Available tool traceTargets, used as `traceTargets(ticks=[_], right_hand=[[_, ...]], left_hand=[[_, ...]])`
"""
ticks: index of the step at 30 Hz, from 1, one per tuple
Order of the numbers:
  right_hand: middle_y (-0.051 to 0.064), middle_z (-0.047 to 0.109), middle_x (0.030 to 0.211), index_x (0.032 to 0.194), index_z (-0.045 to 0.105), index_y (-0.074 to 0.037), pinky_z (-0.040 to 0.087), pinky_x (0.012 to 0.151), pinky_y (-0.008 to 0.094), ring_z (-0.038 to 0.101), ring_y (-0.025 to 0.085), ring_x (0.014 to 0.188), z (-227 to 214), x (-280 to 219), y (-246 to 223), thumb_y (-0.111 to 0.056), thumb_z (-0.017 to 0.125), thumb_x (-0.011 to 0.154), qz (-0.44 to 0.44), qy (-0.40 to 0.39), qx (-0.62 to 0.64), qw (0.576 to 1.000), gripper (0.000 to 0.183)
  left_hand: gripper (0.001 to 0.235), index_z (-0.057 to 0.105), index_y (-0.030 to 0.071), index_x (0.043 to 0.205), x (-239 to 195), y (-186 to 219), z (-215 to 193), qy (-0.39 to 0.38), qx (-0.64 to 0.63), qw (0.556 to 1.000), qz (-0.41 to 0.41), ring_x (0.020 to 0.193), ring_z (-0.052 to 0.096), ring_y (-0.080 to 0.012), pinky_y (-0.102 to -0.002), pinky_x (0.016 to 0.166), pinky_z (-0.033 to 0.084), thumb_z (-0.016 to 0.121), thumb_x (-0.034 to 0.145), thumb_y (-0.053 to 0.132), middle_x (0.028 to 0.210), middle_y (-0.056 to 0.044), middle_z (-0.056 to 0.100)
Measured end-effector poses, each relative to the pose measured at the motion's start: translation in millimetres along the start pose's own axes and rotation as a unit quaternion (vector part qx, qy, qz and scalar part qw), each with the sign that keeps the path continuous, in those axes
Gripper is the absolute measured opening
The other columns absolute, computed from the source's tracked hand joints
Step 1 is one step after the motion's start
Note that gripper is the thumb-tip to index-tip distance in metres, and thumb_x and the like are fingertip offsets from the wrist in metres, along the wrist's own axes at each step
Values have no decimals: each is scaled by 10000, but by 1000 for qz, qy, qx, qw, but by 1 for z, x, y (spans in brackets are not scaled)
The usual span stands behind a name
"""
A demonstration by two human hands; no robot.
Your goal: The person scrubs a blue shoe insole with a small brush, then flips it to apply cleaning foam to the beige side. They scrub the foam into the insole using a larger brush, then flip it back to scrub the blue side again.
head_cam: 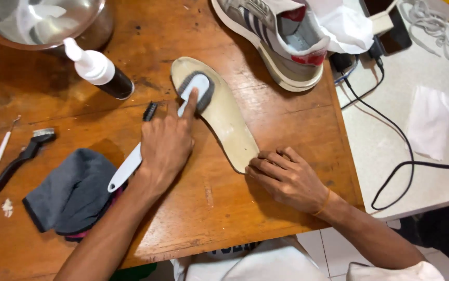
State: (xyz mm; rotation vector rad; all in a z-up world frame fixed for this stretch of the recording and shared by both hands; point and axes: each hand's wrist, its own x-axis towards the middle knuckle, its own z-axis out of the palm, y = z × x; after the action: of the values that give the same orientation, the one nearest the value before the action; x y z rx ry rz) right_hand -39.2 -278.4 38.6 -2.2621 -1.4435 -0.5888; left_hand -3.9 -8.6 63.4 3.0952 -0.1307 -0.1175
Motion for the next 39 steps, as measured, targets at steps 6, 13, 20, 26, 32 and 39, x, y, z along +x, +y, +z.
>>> traceTargets(ticks=[6,13,20,26,32,39], right_hand=[[101,673,957,905,725,-52,461,750,383,667,294,909,-2,4,-2,-45,603,992,8,16,30,999,150],[89,694,940,904,748,-56,462,749,384,685,283,920,-3,1,-4,-53,612,981,24,9,22,999,156],[87,686,891,840,735,-45,436,669,356,661,261,799,-6,4,-6,-11,633,945,12,10,21,1000,150],[111,694,903,857,740,-37,422,606,339,629,258,688,-13,1,-13,3,636,924,32,10,-1,999,130],[60,731,1234,1139,748,-58,398,596,312,514,144,648,-15,-15,-32,-83,654,978,69,-66,-105,990,188],[58,664,1399,1248,723,-56,379,599,305,471,130,601,-12,-19,-42,-29,598,977,106,-80,-133,982,299]], left_hand=[[639,498,216,1514,-43,47,-6,-25,55,984,167,739,746,-338,-455,555,604,509,899,41,1036,-178,672],[596,506,169,1518,-21,39,-22,17,98,993,72,735,750,-312,-456,534,611,499,943,13,1110,-233,688],[622,508,144,1515,-9,29,-26,-39,93,989,111,683,745,-261,-474,519,625,607,911,35,1092,-213,692],[649,537,34,1447,-46,51,-23,-39,29,968,246,762,735,-404,-523,575,606,656,814,-50,1006,-297,663],[874,157,133,1653,-48,48,-1,-99,123,969,192,752,689,-291,-386,546,636,566,892,-2,1104,-193,622],[877,160,225,1653,-4,31,-22,-103,194,968,118,582,688,-196,-292,348,539,557,908,-10,1108,-116,659]])
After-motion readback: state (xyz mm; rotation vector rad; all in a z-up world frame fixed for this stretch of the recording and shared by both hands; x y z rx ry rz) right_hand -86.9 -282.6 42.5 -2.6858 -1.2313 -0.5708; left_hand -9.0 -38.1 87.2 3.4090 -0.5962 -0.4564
